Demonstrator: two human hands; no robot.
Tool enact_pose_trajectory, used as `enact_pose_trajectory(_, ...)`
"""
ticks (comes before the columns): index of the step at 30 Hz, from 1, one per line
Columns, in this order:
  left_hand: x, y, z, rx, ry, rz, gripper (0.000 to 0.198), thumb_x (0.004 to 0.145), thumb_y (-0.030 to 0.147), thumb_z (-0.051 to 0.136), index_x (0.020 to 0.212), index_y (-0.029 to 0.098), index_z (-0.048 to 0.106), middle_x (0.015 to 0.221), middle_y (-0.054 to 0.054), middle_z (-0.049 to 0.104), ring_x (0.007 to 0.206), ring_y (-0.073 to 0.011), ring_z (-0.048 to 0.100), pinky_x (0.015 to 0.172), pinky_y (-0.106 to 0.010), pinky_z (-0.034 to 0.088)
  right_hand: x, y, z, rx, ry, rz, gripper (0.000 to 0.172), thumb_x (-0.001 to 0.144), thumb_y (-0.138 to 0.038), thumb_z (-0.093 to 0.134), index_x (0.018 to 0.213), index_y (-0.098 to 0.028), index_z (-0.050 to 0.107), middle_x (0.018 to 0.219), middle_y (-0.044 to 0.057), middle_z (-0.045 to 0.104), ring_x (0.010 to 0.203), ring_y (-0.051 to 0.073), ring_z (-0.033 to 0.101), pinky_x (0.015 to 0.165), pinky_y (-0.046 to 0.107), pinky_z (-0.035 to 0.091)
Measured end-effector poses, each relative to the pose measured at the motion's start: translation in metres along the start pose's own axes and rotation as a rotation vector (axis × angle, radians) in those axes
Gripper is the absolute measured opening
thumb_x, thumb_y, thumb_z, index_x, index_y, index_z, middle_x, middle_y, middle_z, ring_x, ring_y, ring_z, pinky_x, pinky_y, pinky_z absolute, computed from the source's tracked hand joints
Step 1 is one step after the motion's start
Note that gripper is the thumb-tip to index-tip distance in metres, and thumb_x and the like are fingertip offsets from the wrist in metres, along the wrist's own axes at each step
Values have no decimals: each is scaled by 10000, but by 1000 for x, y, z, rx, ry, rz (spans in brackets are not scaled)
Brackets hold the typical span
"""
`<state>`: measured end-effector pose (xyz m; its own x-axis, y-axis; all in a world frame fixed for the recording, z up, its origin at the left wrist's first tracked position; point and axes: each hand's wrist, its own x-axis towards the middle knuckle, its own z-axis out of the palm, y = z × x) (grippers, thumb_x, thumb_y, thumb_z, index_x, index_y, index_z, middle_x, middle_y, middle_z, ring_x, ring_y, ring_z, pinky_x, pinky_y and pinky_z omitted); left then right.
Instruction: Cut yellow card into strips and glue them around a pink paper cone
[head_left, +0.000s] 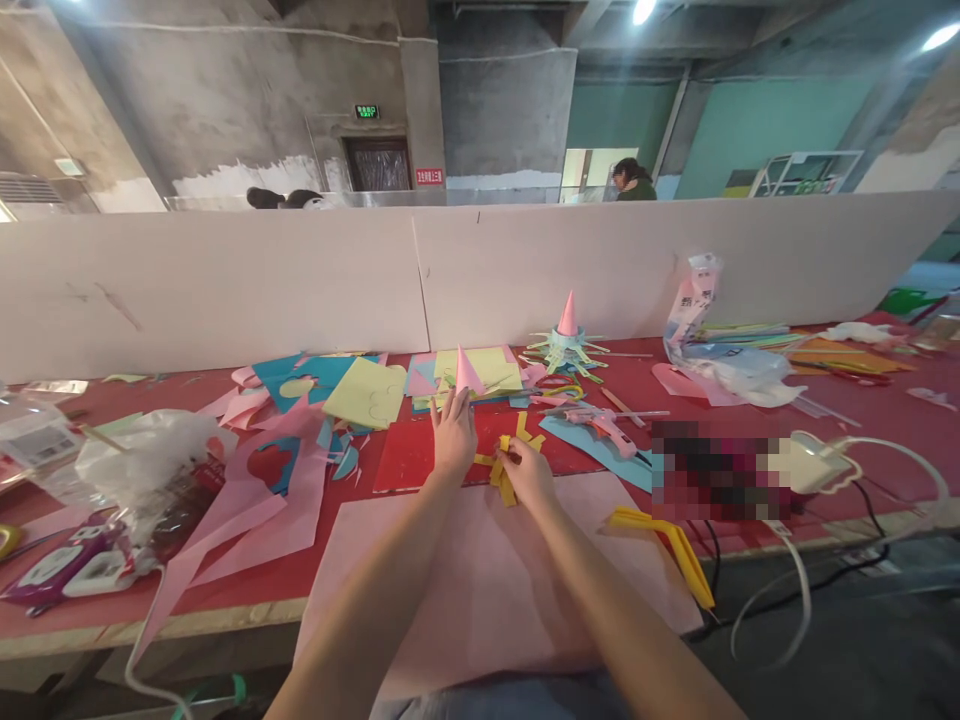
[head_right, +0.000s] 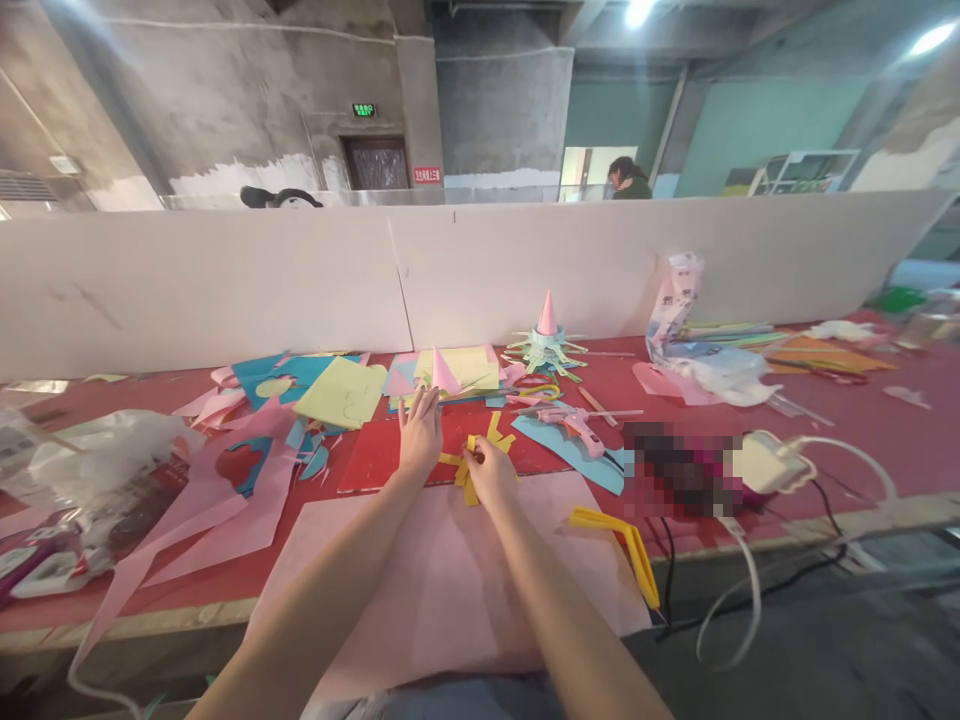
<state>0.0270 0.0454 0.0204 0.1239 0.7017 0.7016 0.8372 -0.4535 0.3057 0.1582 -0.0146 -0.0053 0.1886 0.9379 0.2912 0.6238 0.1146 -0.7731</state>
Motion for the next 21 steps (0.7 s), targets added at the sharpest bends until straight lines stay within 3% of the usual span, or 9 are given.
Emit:
enact_pose_trajectory(2, -3, -4, -7, -51, 29, -31, 407, 913, 212, 251, 1225, 222, 512, 1294, -52, 514, 1303, -221, 327, 1116, -482, 106, 1, 2, 1, 20, 19, 17, 147, 796, -352, 507, 872, -242, 568, 871, 12, 675, 829, 191, 622, 681, 271, 431)
enact_pose_trajectory(6, -10, -9, -24, -248, 124, -108, 387, 916, 236, 267, 1169, 204, 558, 1232, -57, 562, 1249, -210, 396, 1075, -448, 242, 2, 5, 1, 73, 36, 17, 302, 808, -336, 494, 1093, -238, 512, 848, 14, 679, 810, 187, 625, 707, 285, 440)
enact_pose_trajectory(10, -20, -5, -44, -502, 226, -197, 371, 910, 303, 300, 1020, 205, 640, 1120, -59, 619, 1154, -195, 484, 991, -371, 369, 1, 3, 0, 95, 13, 24, 323, 817, -325, 480, 1129, -243, 498, 828, 6, 678, 801, 181, 626, 712, 287, 442)
enact_pose_trajectory(15, -25, -5, -57, -686, 320, -461, 370, 873, 331, 326, 840, 197, 670, 914, -38, 665, 936, -175, 583, 864, -298, 434, 0, 1, -2, 156, 68, 54, 314, 809, -318, 473, 1103, -215, 514, 826, 30, 672, 814, 193, 626, 713, 286, 442)
enact_pose_trajectory(19, -20, -15, -51, -832, 412, -721, 299, 792, 294, 382, 567, 176, 540, 621, -14, 586, 673, -142, 569, 715, -265, 456, 0, -1, -6, 262, 134, 28, 358, 805, -342, 460, 1130, -199, 503, 807, 43, 668, 782, 197, 623, 703, 287, 442)
enact_pose_trajectory(21, -20, -22, -47, -853, 362, -831, 285, 758, 300, 416, 496, 188, 431, 517, 11, 499, 542, -120, 504, 614, -252, 444, 1, -1, -7, 295, 166, 41, 377, 794, -345, 467, 1135, -191, 504, 853, 62, 668, 796, 199, 620, 704, 286, 443)
